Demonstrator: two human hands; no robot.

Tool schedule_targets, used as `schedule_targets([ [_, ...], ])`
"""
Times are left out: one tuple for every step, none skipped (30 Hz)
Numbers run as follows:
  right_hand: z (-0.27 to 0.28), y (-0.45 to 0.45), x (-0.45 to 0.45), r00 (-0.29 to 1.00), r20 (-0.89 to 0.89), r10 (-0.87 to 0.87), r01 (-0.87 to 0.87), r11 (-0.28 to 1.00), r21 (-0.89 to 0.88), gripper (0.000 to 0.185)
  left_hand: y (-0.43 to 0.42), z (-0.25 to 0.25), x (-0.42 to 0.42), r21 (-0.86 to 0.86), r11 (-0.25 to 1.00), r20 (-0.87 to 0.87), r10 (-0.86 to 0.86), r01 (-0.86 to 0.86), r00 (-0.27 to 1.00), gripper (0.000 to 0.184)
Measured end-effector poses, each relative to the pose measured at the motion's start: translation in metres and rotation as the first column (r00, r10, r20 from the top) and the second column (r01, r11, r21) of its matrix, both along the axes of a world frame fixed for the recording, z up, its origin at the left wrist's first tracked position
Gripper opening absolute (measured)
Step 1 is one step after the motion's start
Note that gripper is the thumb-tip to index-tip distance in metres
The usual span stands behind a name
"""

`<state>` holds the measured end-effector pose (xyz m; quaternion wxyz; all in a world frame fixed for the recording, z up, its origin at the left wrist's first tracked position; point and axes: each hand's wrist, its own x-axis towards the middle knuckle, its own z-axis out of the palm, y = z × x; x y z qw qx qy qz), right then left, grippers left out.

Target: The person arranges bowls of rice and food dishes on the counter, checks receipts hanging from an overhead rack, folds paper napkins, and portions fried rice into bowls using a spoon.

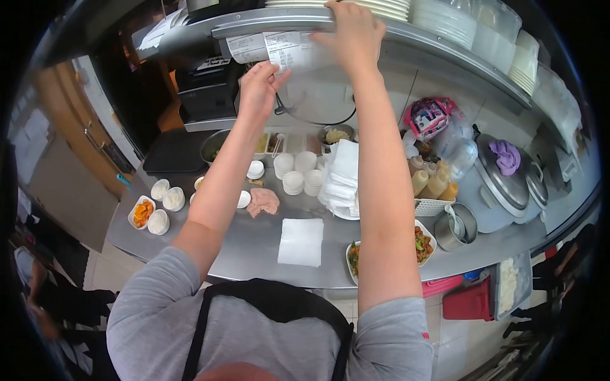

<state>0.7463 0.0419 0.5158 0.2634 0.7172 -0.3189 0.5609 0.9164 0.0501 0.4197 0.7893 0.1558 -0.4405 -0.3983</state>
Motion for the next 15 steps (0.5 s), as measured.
schedule_targets([
  [0.000,0.000,0.000,1.000,0.006,0.010,-0.010,1.000,-0.009,0.056,0.001,0.001,-0.002,0.035,0.999,-0.005,0.015,-0.015,1.000,0.013],
  [-0.002,0.000,0.000,1.000,0.010,0.020,-0.020,1.000,-0.015,0.056,0.002,0.001,-0.003,0.037,0.999,-0.004,0.013,-0.013,1.000,0.013],
  [-0.003,0.002,0.000,1.000,0.010,0.019,-0.019,1.000,-0.012,0.056,0.011,0.007,-0.007,0.041,0.999,-0.041,-0.009,0.011,0.999,0.011],
  [-0.003,0.003,0.001,0.999,0.016,0.032,-0.033,0.999,0.027,0.056,0.016,0.008,-0.007,0.049,0.998,-0.085,-0.027,0.031,0.996,0.009],
  [-0.001,0.005,0.002,0.999,0.026,0.045,-0.047,0.997,0.061,0.056,0.015,0.006,-0.006,0.050,0.998,-0.088,-0.025,0.029,0.996,0.009],
  [-0.001,0.004,0.002,0.999,0.024,0.048,-0.049,0.997,0.062,0.056,0.013,0.003,-0.005,0.037,0.998,-0.115,-0.046,0.050,0.992,0.009],
  [-0.001,0.002,0.001,0.999,0.021,0.047,-0.048,0.998,0.035,0.056,0.010,0.000,-0.003,0.023,0.997,-0.141,-0.067,0.071,0.988,0.011],
  [-0.003,0.001,0.001,0.999,0.018,0.047,-0.047,0.999,0.011,0.056,0.006,-0.006,-0.002,0.028,0.997,-0.145,-0.064,0.069,0.987,0.011],
  [-0.003,0.001,0.001,0.999,0.015,0.050,-0.050,0.999,0.016,0.056,0.002,-0.011,-0.002,-0.020,0.999,-0.108,-0.044,0.042,0.993,0.012],
  [-0.003,0.001,0.001,0.999,0.013,0.049,-0.049,0.999,0.006,0.055,-0.002,-0.015,-0.001,-0.068,0.998,-0.073,-0.022,0.017,0.997,0.014],
  [-0.003,0.001,0.001,0.999,0.011,0.047,-0.047,0.999,-0.005,0.055,-0.007,-0.017,0.000,-0.062,0.998,-0.077,-0.019,0.014,0.997,0.014],
  [-0.003,0.001,0.001,0.999,0.009,0.051,-0.051,0.999,-0.001,0.055,-0.006,-0.014,-0.001,-0.054,0.998,-0.059,-0.013,0.009,0.998,0.015],
  [-0.003,0.002,0.001,0.999,0.013,0.050,-0.050,0.999,0.018,0.055,-0.004,-0.011,-0.001,-0.046,0.999,-0.041,-0.007,0.005,0.999,0.016],
  [-0.003,0.003,0.001,0.999,0.018,0.049,-0.050,0.998,0.037,0.054,-0.002,-0.010,-0.002,-0.042,0.999,-0.042,-0.004,0.002,0.999,0.016],
  [-0.003,0.003,0.001,0.999,0.017,0.052,-0.053,0.998,0.039,0.054,0.007,-0.003,-0.006,0.000,1.000,-0.075,-0.018,0.018,0.997,0.015],
])
